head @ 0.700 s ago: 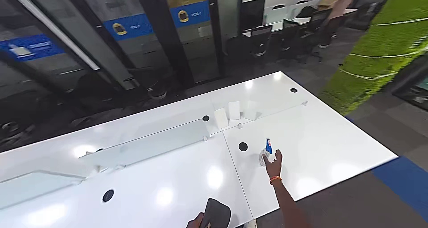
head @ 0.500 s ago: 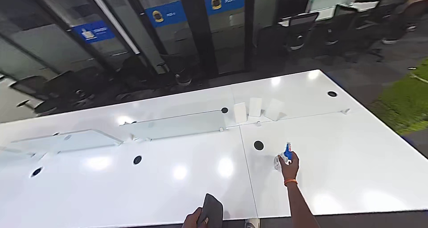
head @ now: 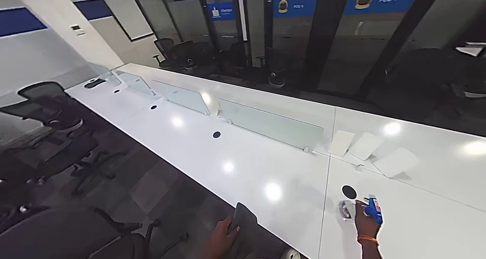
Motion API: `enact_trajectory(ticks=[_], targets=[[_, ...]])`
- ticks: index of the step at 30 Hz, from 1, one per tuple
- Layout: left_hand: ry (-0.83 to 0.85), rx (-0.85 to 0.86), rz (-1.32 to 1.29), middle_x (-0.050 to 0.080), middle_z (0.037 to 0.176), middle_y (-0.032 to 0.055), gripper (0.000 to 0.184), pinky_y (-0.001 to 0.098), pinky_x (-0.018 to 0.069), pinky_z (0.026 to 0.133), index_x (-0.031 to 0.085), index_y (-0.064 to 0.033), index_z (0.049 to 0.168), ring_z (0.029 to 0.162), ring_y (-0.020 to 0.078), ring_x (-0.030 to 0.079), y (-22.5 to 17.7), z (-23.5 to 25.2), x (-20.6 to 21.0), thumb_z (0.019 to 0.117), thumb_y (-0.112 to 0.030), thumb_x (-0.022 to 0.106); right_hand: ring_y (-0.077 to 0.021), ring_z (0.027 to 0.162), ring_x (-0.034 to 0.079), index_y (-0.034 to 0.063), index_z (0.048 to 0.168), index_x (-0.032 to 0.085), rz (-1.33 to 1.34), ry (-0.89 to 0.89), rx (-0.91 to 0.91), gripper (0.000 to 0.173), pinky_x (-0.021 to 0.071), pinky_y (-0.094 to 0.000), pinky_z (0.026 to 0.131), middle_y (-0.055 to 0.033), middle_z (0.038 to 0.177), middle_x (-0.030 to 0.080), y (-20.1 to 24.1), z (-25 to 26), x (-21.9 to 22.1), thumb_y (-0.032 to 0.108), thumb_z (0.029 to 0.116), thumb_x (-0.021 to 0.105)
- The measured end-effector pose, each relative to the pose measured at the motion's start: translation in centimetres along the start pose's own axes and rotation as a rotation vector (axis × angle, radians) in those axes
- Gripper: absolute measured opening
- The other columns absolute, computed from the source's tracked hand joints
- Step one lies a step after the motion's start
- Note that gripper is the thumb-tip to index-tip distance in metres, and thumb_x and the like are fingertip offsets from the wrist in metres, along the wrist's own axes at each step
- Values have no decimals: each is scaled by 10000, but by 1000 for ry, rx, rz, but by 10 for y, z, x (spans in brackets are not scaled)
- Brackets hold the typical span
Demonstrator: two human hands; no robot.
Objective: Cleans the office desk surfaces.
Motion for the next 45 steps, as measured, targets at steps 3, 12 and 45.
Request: enact_trajectory(ticks=[3,12,45], targets=[[-42,-21,-49,727,1031,131,382,469,574,896,651,-60,1217,955,237,718,44,-20,-29,987,-364,621,-339,1168,654,-107,1258,625,19,223,-84,386,482,-500,1071,-273,1214,680,52,-66,61,135,958,652],[-252,-125,-185,440,1602,61,712,548,475,1078,204,-207,1641,1300,324,591,175,-92,-112,1024,-280,550,-128,1037,713,-61,1152,692,280,745,-237,320,563,-313,980,-118,1079,757,205,-316,242,156,918,674],[-117,154,-276,680,1243,140,424,437,516,1028,678,-7,1214,1132,220,657,309,25,-420,931,-316,746,-388,1098,698,3,1364,489,907,1882,50,643,578,-519,988,-234,1308,647,458,-511,635,340,899,781]])
Point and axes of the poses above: each hand's wrist, its own z-axis towards the middle knuckle, its own x-axis out of the palm, y = z × x, the point moved 2 cm from there along z, towards the middle knuckle
